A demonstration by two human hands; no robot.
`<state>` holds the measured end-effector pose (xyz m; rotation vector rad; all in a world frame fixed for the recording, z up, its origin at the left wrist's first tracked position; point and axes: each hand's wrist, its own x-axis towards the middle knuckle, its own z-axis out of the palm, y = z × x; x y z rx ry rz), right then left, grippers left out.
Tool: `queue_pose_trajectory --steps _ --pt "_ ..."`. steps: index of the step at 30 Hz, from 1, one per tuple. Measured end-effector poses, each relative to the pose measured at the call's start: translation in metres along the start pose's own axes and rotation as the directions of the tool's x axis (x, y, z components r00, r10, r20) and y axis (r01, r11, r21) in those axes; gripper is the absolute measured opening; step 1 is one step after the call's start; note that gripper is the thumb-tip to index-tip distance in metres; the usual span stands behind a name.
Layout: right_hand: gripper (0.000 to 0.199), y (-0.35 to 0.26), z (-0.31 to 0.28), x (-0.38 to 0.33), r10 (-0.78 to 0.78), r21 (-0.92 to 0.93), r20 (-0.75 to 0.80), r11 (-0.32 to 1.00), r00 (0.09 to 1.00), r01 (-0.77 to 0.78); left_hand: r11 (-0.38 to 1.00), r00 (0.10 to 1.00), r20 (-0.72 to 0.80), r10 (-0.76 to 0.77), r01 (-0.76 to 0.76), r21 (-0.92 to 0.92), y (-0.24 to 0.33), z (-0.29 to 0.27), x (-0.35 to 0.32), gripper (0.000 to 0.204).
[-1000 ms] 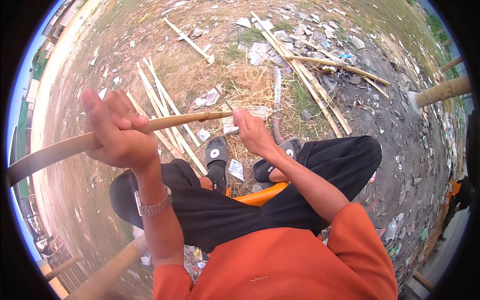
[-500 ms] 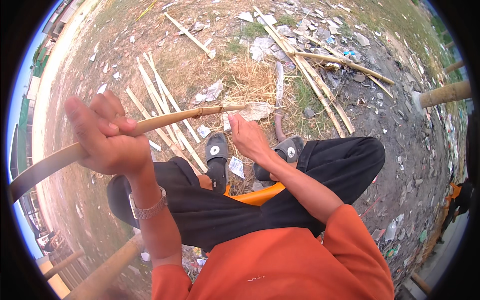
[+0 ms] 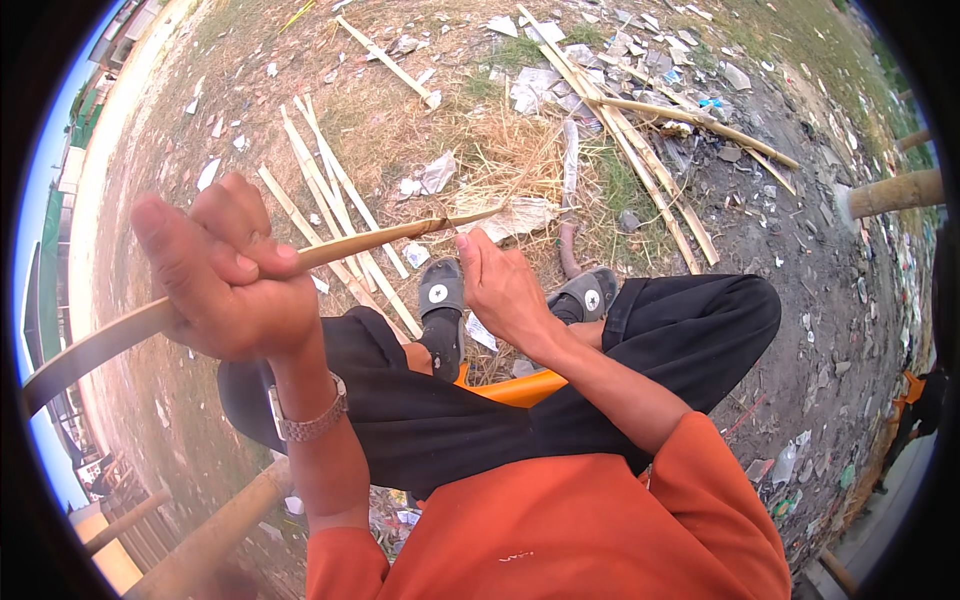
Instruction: The person sits cross-legged on a small stool outdoors and uses a green utility knife to sharpen the end of a thin bamboo stick. They repeatedly scrape the knife along the stick to create a point, occasionally rotating the stick to work on different sides. A machete is visible on the ground nearby.
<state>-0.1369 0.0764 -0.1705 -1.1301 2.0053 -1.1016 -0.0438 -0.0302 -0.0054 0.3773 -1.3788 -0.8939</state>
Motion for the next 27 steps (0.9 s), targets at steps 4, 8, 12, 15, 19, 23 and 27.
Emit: queue_pose_trajectory --steps 4,8,12,15,19,23,27 --pt "0.037 0.033 0.004 0.003 0.09 -0.154 0.007 0.984 0.996 -0.088 1.0 1.0 -0.02 -0.005 0.005 -0.005 -0.003 -0.003 0.004 0.047" --pt "0.039 0.004 -0.01 -0.004 0.029 -0.018 0.036 0.999 0.999 -0.028 0.999 0.998 0.052 0.024 -0.026 0.027 0.001 -0.003 -0.002 0.047" --pt "0.04 -0.004 -0.004 -0.01 0.056 -0.049 0.02 0.997 0.998 -0.055 0.999 0.997 0.064 0.046 -0.046 -0.016 -0.002 -0.003 0.001 0.046" --pt "0.038 0.021 -0.001 -0.002 0.064 -0.051 0.0 0.997 0.998 -0.064 0.998 0.997 0.071 0.039 -0.036 -0.054 -0.003 -0.002 0.005 0.046" --pt "0.041 0.01 0.001 -0.001 0.045 -0.04 0.039 0.998 0.998 -0.044 0.999 0.997 0.061 0.037 -0.035 -0.032 -0.001 -0.002 0.002 0.046" --pt "0.043 0.074 0.015 0.011 0.101 -0.179 -0.04 0.978 0.994 -0.106 1.0 0.998 0.064 -0.007 0.007 0.002 -0.002 0.0 0.002 0.046" --pt "0.038 0.063 0.018 0.011 0.039 -0.161 -0.08 0.986 0.996 -0.052 0.999 0.996 0.085 -0.011 0.014 -0.045 0.001 0.004 -0.002 0.047"
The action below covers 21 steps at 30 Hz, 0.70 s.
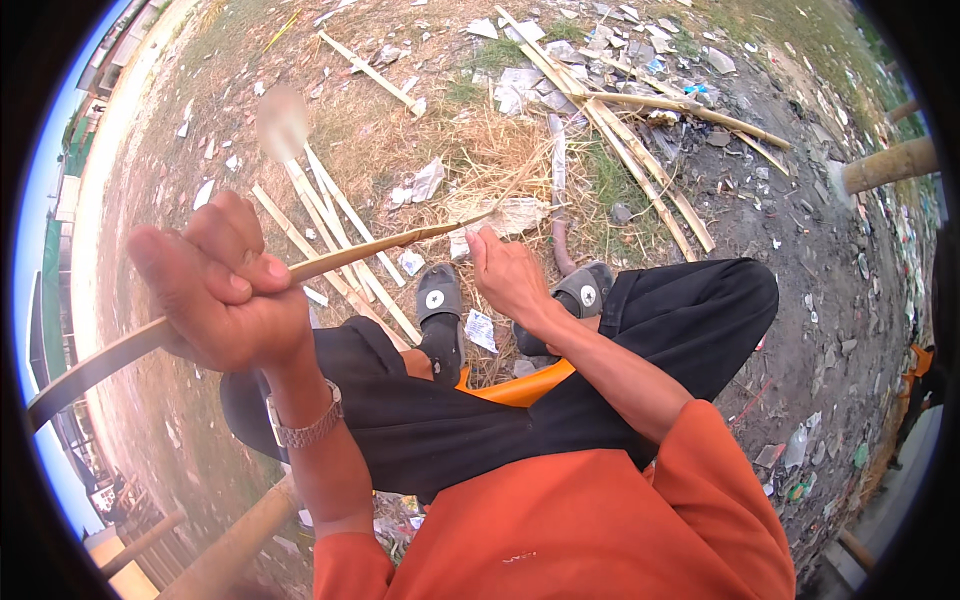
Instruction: The person sits cross-legged on a small stool outdoors and uses a green utility knife to sharpen the end of a thin bamboo stick. They repeatedly scrape the knife along the stick to create a point, occasionally rotating the stick to work on different sides. A machete is visible on the ground nearby.
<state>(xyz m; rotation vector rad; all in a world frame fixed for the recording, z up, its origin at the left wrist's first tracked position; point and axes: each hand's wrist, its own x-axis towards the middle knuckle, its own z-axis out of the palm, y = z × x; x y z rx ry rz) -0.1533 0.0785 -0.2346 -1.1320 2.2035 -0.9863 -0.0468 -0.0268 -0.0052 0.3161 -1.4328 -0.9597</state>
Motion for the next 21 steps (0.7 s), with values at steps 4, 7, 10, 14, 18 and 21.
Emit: queue_pose_trajectory --steps 4,7,10,14,18,21 --pt "0.034 0.006 0.006 0.017 -0.12 -0.031 -0.036 0.992 0.992 0.119 0.999 1.0 -0.002 0.031 -0.031 0.021 0.0 -0.005 0.005 0.047" --pt "0.038 0.014 0.016 0.026 -0.082 -0.106 0.009 0.991 0.997 0.082 0.999 0.988 -0.153 0.031 -0.028 0.023 -0.005 -0.002 0.01 0.048" --pt "0.044 0.034 0.014 0.023 0.018 -0.142 0.045 0.99 0.999 -0.011 1.0 0.992 -0.125 0.008 -0.01 -0.017 -0.009 -0.014 0.011 0.05" --pt "0.043 0.033 0.014 0.024 -0.014 -0.171 0.013 0.985 1.0 0.016 1.0 0.992 -0.121 0.023 -0.024 -0.004 -0.003 -0.002 0.009 0.049" --pt "0.047 0.08 0.033 0.038 0.095 -0.242 0.02 0.966 0.995 -0.087 0.994 0.998 -0.033 0.052 -0.055 -0.096 -0.019 0.011 0.018 0.052" --pt "0.05 0.11 0.057 0.049 0.121 -0.269 0.082 0.959 0.989 -0.095 0.996 0.998 0.031 0.063 -0.061 -0.062 -0.016 0.016 0.027 0.053"
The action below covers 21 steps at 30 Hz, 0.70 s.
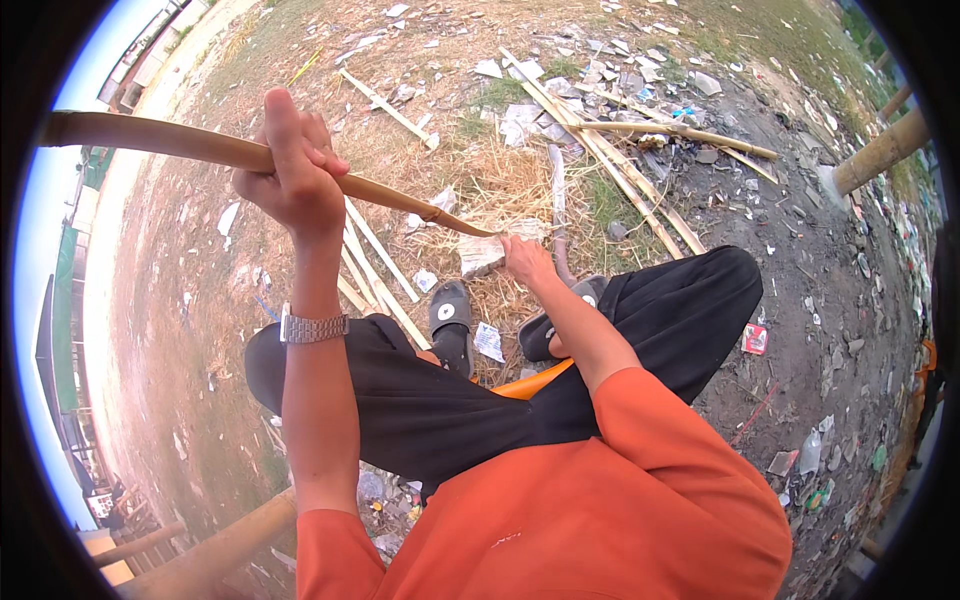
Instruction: The person sits cross-legged on a small stool outdoors and uses a green utility knife to sharpen the end of a thin bamboo stick. They repeatedly scrape the knife along the stick to create a point, occasionally rotating the stick to work on different sides. A machete is visible on the ground nearby.
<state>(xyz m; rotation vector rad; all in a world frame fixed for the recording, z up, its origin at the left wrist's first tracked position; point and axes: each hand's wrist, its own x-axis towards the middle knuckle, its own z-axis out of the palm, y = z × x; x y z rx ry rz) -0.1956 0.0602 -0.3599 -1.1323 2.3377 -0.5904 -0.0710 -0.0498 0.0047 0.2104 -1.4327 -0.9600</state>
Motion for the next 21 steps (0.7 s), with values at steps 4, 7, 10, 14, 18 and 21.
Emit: queue_pose_trajectory --steps 4,7,10,14,18,21 --pt "0.049 0.047 0.03 0.042 -0.103 0.068 -0.225 0.99 0.969 0.121 0.998 0.999 0.025 0.044 -0.042 -0.056 -0.009 0.009 0.019 0.052" --pt "0.048 0.07 0.036 0.056 -0.016 0.775 0.43 0.52 0.903 -0.36 0.997 1.0 0.027 -0.004 0.006 -0.076 -0.016 0.001 0.022 0.052" --pt "0.048 0.048 0.02 0.035 -0.226 0.692 0.705 0.011 0.673 -0.722 0.997 0.994 -0.072 -0.078 0.076 -0.021 -0.023 -0.015 0.027 0.053" --pt "0.05 0.065 -0.012 0.017 -0.101 0.792 0.61 0.063 0.786 -0.607 0.997 0.989 -0.128 -0.068 0.072 0.026 -0.032 -0.017 0.042 0.052" --pt "0.048 0.145 -0.009 0.02 0.564 0.205 -0.01 0.809 0.826 -0.55 0.999 0.994 -0.098 -0.051 0.05 -0.009 -0.035 0.006 0.042 0.052" --pt "0.046 0.106 -0.002 0.0 0.373 -0.273 -0.383 0.829 0.845 -0.489 0.998 0.995 -0.094 -0.04 0.044 0.04 -0.034 -0.008 0.037 0.052"
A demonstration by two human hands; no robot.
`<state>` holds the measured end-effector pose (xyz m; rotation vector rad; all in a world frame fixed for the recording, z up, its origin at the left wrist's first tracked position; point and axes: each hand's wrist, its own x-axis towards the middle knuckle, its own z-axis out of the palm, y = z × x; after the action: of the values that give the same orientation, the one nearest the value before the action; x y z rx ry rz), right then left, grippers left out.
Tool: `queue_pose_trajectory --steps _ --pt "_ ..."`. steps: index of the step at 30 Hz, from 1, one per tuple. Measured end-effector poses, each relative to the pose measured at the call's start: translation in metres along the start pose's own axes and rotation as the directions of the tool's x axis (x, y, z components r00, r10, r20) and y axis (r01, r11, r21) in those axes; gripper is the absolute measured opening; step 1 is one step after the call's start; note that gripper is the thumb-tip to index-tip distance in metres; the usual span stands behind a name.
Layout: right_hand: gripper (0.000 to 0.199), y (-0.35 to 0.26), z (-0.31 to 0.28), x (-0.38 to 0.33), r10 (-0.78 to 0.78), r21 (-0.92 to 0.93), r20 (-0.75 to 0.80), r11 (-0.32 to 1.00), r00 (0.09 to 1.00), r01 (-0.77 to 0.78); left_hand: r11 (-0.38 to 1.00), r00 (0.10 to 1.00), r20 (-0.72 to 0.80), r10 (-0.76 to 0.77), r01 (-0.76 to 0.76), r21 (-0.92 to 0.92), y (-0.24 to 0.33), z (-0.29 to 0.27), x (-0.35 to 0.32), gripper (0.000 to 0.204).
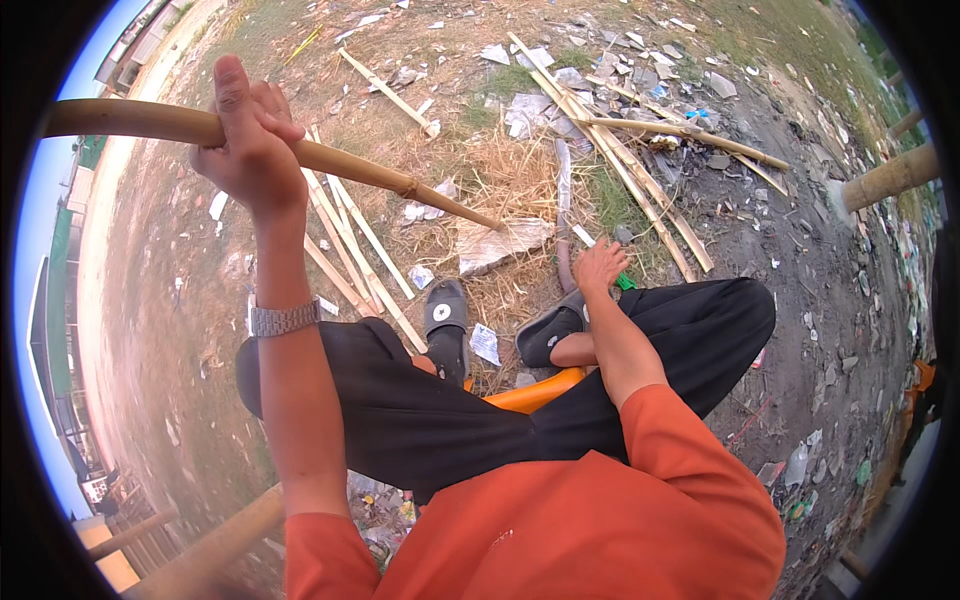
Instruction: The person sits cross-legged on a small stool outdoors and uses a green utility knife to sharpen the end of a thin bamboo stick. They repeatedly scrape the knife along the stick to create a point, occasionally rotating the stick to work on different sides. A machete is visible on the ground nearby.
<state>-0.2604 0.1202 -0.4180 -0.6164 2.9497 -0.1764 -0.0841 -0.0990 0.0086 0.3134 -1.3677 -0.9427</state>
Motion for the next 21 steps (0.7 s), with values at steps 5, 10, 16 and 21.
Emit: queue_pose_trajectory --steps 5,10,16,21 --pt "0.051 -0.035 0.004 0.005 0.011 0.091 0.493 0.994 0.87 -0.064 1.0 1.0 0.011 -0.015 0.015 -0.001 0.005 0.008 0.002 0.052" --pt "0.054 -0.015 0.049 0.002 -0.009 0.063 0.373 0.998 0.928 -0.016 1.0 0.999 0.03 -0.024 0.024 0.004 0.007 -0.005 -0.001 0.052" --pt "0.055 -0.019 -0.019 0.008 -0.097 0.366 0.39 0.929 0.916 -0.058 1.0 0.994 0.108 0.004 -0.004 0.005 0.003 -0.014 0.001 0.055" --pt "0.047 0.009 -0.039 0.046 0.116 0.615 0.519 0.637 0.847 -0.464 1.0 0.997 0.071 -0.029 0.029 -0.007 -0.006 0.015 0.003 0.055"
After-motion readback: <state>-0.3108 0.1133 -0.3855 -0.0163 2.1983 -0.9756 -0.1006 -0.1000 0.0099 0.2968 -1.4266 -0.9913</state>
